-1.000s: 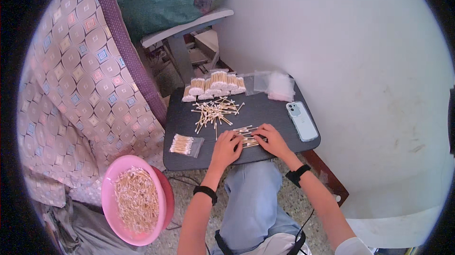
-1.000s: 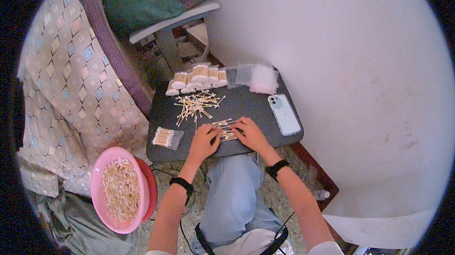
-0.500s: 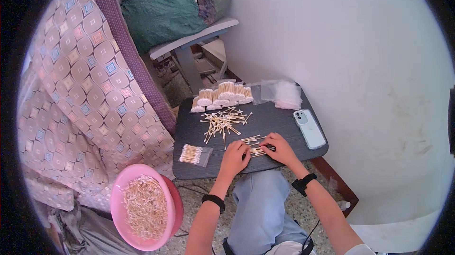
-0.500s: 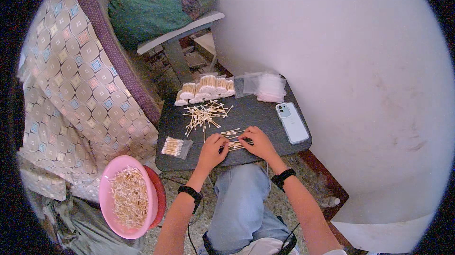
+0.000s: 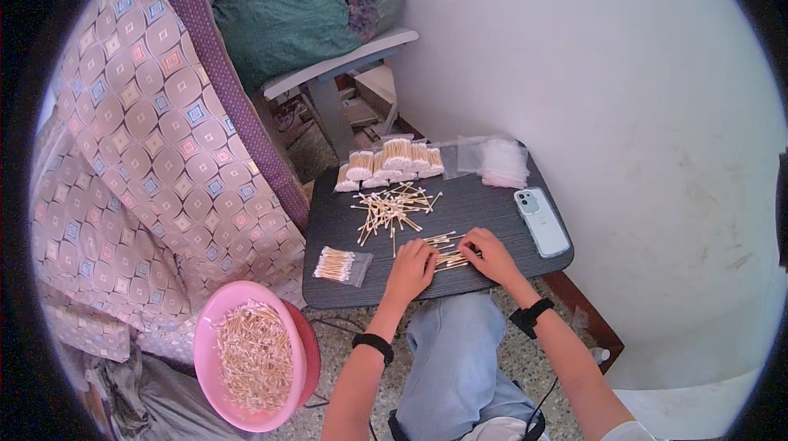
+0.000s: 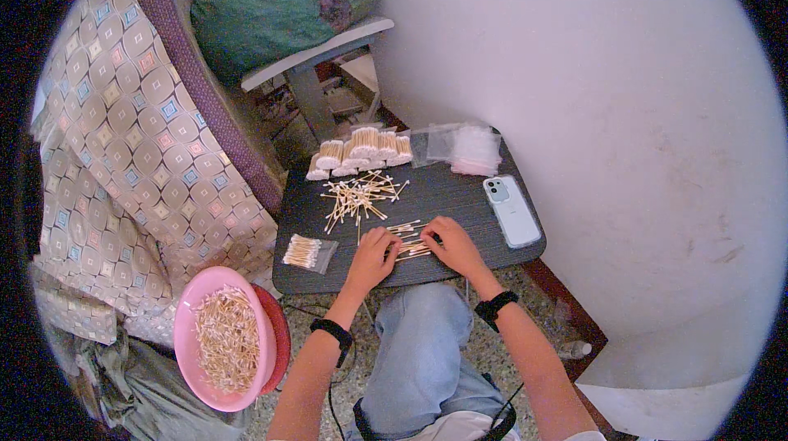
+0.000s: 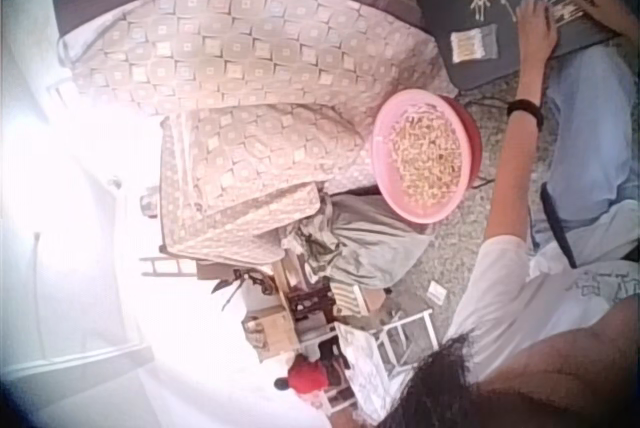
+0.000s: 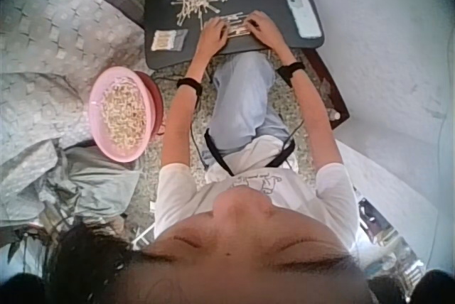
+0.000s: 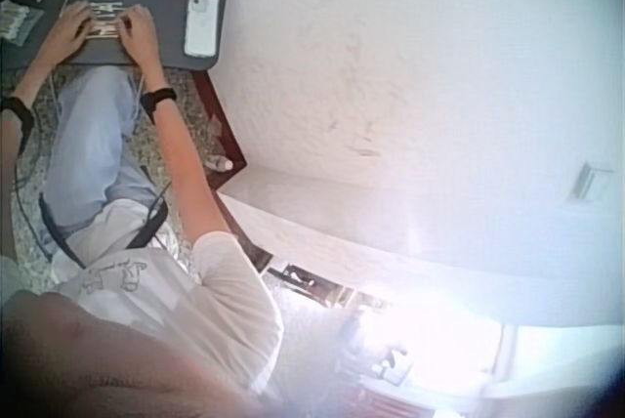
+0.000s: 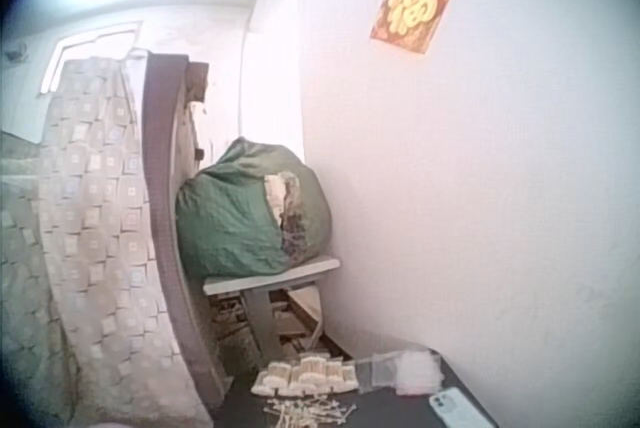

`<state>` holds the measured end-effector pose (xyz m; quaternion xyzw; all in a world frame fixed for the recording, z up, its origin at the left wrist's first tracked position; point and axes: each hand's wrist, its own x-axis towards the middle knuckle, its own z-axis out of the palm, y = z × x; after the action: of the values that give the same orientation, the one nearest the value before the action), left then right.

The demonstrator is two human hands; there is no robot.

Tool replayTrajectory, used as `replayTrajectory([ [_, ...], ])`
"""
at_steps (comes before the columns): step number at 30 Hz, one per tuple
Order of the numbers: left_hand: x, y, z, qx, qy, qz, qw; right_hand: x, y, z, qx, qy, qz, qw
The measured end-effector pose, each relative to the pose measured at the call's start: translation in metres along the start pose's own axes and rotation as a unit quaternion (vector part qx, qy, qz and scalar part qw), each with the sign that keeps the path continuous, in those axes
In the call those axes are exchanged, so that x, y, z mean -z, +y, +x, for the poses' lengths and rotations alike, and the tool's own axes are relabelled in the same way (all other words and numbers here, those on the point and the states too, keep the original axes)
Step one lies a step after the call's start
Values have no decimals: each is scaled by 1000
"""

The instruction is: The person gathers cotton swabs from a table, aligns them into a row by hand, and places the bundle into a plastic bag. They then repeat the process, gathering and aligning more swabs to place into a second plastic bag.

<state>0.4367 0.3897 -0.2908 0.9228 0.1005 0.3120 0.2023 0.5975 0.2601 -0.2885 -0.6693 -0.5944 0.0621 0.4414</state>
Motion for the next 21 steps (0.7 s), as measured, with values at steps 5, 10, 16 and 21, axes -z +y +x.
replayTrajectory([
  [5, 1, 6, 1, 11, 66, 11, 998, 0, -3, 0, -63, 36, 48, 996],
  [10, 4, 8, -1, -71, 30, 24, 997, 5, -5, -3, -15, 13, 39, 999],
  [16, 2, 6, 1, -88, 44, 66, 993, 5, -8, -2, 2, -13, 4, 1000],
  [21, 1, 4, 0, -51, 48, 24, 997, 3, -6, -2, -7, -6, -9, 1000],
])
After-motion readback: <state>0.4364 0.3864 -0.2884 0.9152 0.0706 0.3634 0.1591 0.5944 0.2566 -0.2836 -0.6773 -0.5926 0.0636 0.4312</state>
